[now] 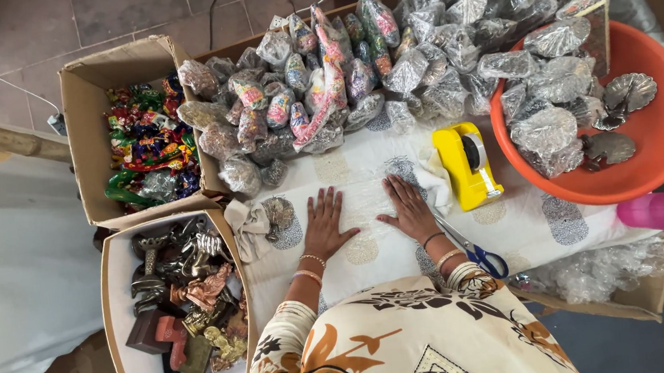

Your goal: The recorder is placing small items into clear plastic bags and sealing them.

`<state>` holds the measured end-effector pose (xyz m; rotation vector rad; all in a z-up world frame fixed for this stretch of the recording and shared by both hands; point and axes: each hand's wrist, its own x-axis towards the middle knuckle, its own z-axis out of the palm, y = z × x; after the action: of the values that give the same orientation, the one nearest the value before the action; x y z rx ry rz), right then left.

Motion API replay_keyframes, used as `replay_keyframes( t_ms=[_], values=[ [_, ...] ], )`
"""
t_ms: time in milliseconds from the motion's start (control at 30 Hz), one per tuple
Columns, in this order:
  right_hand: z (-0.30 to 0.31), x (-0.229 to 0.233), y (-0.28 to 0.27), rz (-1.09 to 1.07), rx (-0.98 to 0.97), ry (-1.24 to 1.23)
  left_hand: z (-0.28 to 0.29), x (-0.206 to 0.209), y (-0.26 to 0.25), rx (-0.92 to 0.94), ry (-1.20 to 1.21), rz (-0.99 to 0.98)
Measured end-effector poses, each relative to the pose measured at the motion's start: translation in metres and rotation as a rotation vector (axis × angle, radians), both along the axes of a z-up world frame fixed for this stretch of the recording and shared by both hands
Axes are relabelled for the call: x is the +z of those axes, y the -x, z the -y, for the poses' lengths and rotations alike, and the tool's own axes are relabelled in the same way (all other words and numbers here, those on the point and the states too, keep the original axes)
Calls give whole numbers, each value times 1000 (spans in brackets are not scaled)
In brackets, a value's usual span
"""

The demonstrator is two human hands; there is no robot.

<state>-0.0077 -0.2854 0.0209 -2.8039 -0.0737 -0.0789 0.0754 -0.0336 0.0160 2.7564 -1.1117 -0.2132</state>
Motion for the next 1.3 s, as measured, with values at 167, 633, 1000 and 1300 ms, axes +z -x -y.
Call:
replay_keyframes(
  t_ms=[167,633,1000,1300],
  values=[
    [2,-5,-1,11,-18,13,-4,0,-3,19,-44,1],
    [5,-12,13,-18,-64,-35,36,-8,28,-112,127,-39],
    [24,22,177,208,-290,-149,42,-5,26,-89,16,68],
    [110,32,201,407,-551,-95,50,11,28,-84,-272,20]
  ],
)
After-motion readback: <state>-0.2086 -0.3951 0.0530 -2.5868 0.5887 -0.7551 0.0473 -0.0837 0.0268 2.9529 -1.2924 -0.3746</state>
